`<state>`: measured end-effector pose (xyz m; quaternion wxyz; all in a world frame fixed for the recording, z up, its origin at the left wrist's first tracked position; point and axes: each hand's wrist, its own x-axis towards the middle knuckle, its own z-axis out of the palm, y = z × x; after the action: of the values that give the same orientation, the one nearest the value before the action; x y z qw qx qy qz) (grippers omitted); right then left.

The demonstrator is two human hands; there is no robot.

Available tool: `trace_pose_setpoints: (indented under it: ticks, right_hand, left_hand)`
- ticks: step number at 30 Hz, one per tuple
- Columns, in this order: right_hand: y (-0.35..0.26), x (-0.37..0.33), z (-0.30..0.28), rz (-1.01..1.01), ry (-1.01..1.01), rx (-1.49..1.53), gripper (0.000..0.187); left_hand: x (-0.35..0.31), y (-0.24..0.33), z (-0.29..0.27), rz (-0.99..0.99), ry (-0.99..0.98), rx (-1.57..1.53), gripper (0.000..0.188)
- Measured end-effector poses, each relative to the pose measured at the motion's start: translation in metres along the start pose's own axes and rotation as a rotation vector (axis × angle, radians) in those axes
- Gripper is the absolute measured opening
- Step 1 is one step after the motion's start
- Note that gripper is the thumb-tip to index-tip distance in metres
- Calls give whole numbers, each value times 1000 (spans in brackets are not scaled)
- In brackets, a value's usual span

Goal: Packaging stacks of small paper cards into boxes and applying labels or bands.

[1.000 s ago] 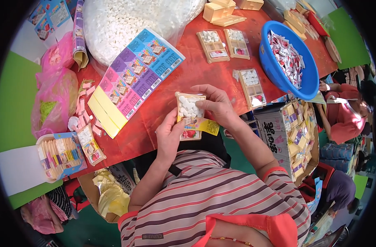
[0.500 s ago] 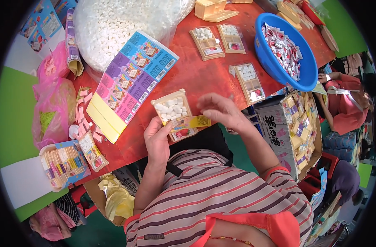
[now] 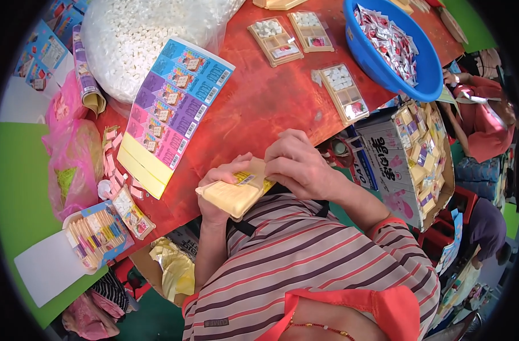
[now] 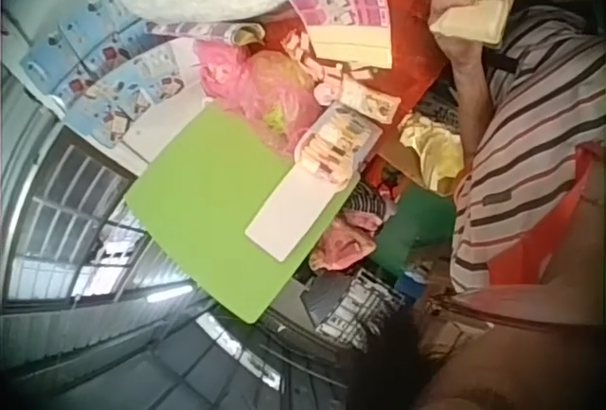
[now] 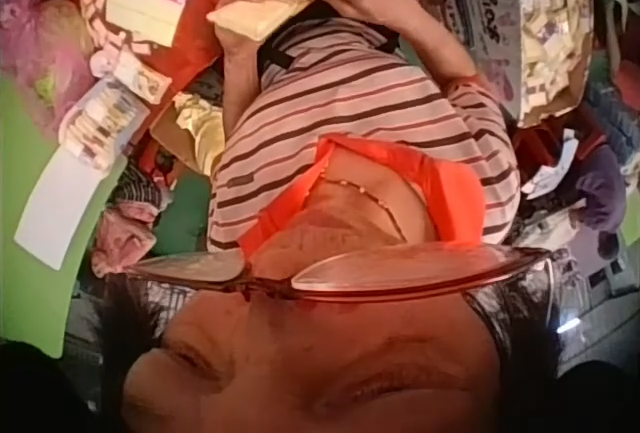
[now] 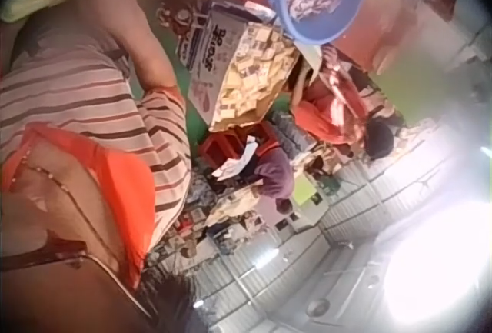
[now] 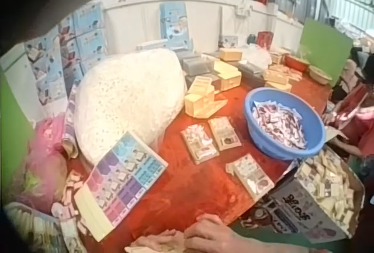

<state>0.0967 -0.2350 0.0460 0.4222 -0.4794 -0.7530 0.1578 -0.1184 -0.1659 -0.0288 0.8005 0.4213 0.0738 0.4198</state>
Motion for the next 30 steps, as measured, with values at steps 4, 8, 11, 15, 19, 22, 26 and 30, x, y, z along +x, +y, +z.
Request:
trace_pose_setpoints:
  ticks: [4, 8, 11, 15, 19, 22, 26, 30]
  right_hand:
    - [0, -1, 7, -11, -26, -4, 17]
    - [2, -1, 10, -19, -24, -7, 18]
    - [4, -3, 13, -31, -45, -4, 18]
    - [4, -1, 16, -43, -48, -1, 19]
    - [3, 0, 19, -61, -70, 3, 20]
    - [4, 2, 23, -65, -67, 20, 19]
    - [3, 2, 36, -70, -2, 16, 18]
    - [-1, 5, 36, 0, 55, 26, 16]
  left_hand:
    - [1, -7, 7, 57, 8, 62, 21]
    - [2, -8, 11, 50, 32, 83, 20]
    - [3, -9, 13, 30, 46, 52, 21]
    - [5, -12, 16, 54, 60, 113, 23]
    - [7, -15, 16, 39, 53, 5, 24]
    - [9, -15, 23, 50, 100, -9, 24]
    - [14, -8, 46, -71, 305, -193, 43]
    - [12, -7, 47, -143, 331, -251, 65]
